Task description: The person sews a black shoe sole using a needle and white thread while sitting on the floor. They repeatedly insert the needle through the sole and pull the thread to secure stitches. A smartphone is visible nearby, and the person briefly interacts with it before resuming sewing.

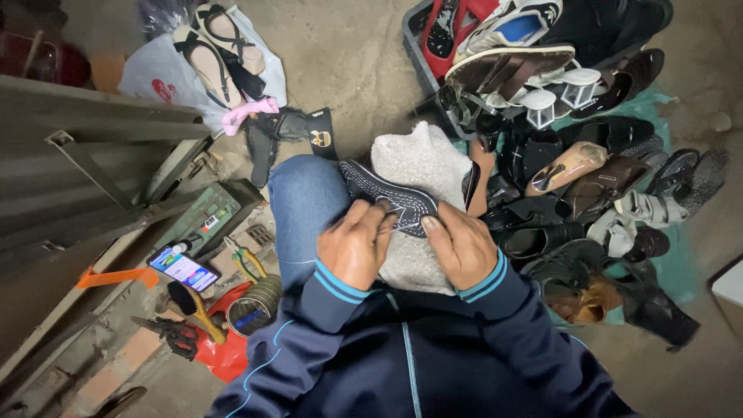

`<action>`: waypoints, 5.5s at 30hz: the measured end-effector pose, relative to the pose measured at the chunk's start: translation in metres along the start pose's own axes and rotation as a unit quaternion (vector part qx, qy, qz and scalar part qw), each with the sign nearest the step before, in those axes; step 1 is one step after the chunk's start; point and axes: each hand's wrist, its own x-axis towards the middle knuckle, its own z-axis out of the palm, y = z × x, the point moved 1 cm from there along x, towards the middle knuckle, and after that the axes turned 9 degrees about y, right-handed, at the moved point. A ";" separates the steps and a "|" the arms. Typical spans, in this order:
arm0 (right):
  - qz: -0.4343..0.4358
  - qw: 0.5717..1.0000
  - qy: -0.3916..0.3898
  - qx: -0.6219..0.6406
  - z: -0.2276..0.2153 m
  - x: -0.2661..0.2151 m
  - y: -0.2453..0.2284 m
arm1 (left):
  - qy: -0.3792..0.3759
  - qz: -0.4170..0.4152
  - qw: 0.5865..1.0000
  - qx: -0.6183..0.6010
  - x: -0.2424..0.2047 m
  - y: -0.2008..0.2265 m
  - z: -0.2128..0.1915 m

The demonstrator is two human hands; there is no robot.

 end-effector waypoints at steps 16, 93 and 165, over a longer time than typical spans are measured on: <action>0.066 0.997 -0.015 0.047 -0.020 0.014 -0.016 | -0.209 -0.319 0.903 -0.200 -0.064 -0.145 -0.171; 0.100 0.994 0.034 0.037 -0.017 0.002 -0.007 | -0.128 -0.035 0.976 -0.172 0.001 0.022 -0.052; 0.036 0.903 -0.072 0.422 -0.039 0.020 -0.071 | -0.129 0.085 0.978 -0.140 0.029 -0.022 -0.071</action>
